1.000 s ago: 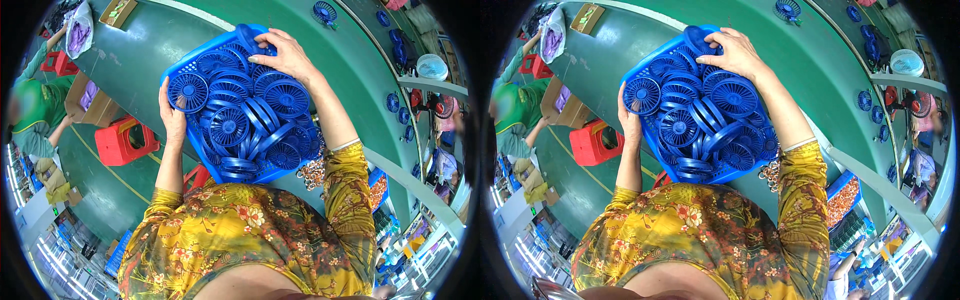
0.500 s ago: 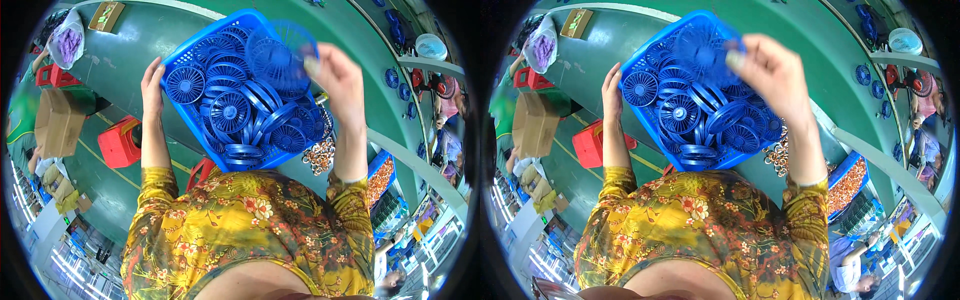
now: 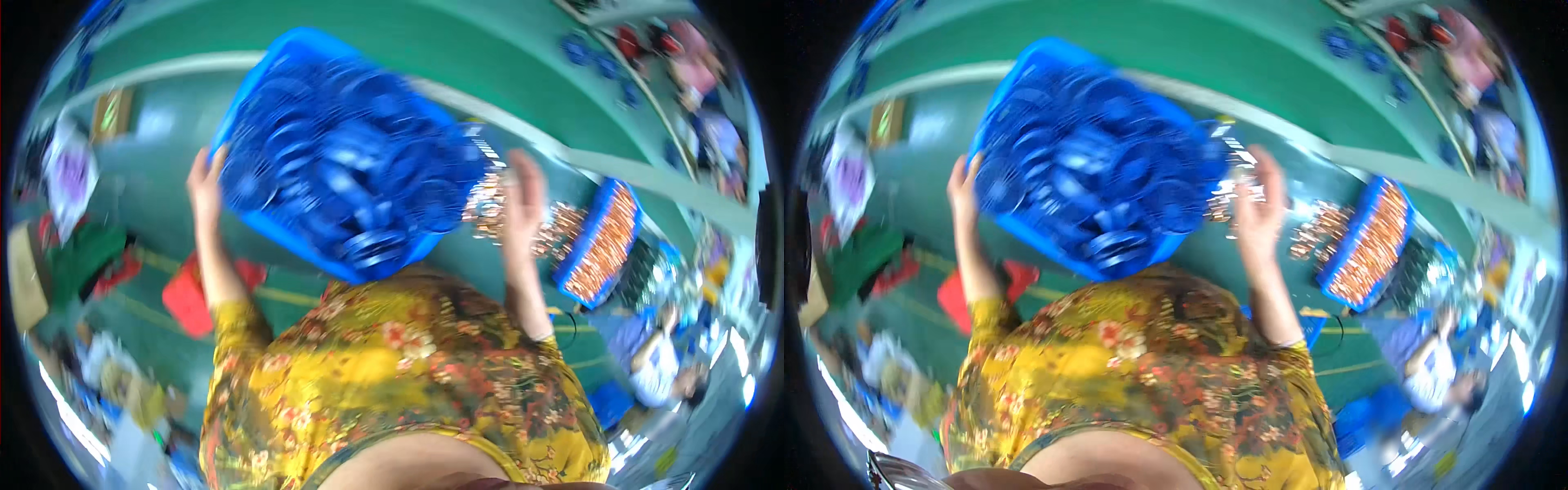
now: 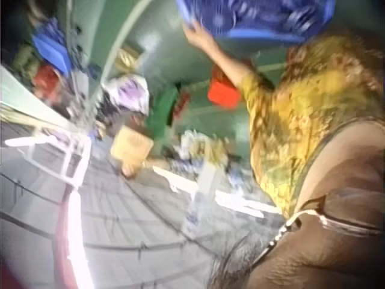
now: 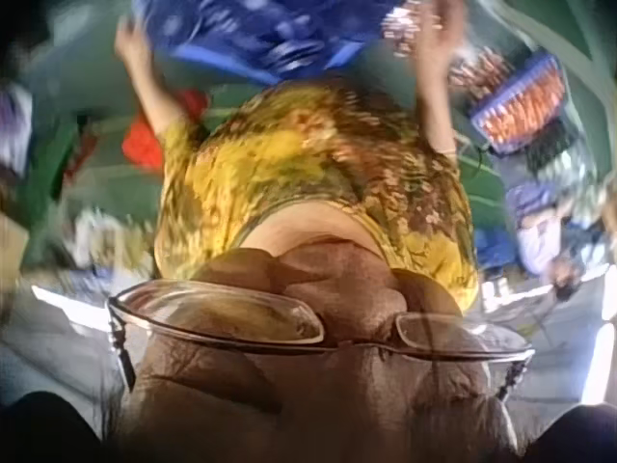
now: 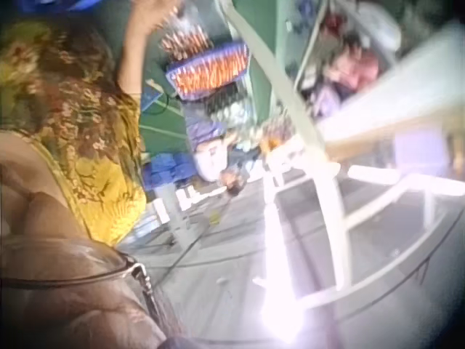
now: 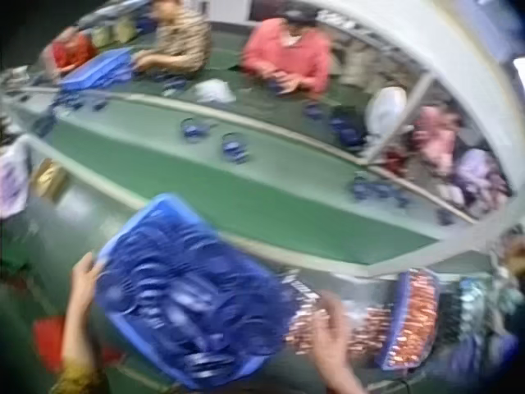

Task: Assembling fan components by inserting copper rings into plastic covers and tapping them into place with a mallet.

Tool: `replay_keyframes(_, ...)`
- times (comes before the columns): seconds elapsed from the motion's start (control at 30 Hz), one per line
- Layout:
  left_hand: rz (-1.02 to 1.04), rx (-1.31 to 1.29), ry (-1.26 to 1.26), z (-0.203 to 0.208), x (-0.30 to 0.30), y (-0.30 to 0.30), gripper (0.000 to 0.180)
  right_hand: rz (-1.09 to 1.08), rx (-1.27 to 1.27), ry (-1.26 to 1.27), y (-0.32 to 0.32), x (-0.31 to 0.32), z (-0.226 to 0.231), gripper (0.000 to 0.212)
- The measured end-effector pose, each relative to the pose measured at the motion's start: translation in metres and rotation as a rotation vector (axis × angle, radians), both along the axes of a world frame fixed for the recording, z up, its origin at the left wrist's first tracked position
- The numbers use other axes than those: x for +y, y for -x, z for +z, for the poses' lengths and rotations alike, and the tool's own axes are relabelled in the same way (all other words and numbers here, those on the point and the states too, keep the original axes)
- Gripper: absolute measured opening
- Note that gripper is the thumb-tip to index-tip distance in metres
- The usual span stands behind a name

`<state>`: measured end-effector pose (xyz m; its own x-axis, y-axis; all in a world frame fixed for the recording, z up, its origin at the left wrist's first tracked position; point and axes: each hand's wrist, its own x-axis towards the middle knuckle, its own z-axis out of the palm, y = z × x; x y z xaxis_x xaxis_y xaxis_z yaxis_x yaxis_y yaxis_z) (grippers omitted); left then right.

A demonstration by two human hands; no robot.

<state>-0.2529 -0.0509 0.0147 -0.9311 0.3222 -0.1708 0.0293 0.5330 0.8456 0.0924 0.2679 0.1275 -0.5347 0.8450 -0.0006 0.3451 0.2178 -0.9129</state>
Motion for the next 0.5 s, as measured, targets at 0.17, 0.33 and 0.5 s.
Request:
replay_keyframes(0.17, 0.079, -0.062, 0.144, 0.014, -0.041, 0.012, 0.049, 0.272, -0.259, 0.473, -0.017, -0.031, -0.054, 0.055)
replay_keyframes(0.33, -0.116, 0.302, 0.034, 0.005, -0.062, 0.019, 0.028, -0.095, 0.368, 0.707, 0.054, -0.066, -0.042, 0.069)
replay_keyframes(0.5, -0.009, 0.325, -0.015, -0.050, -0.150, 0.050, 0.032, 0.101, 0.463, 0.740, 0.109, -0.048, -0.059, 0.066)
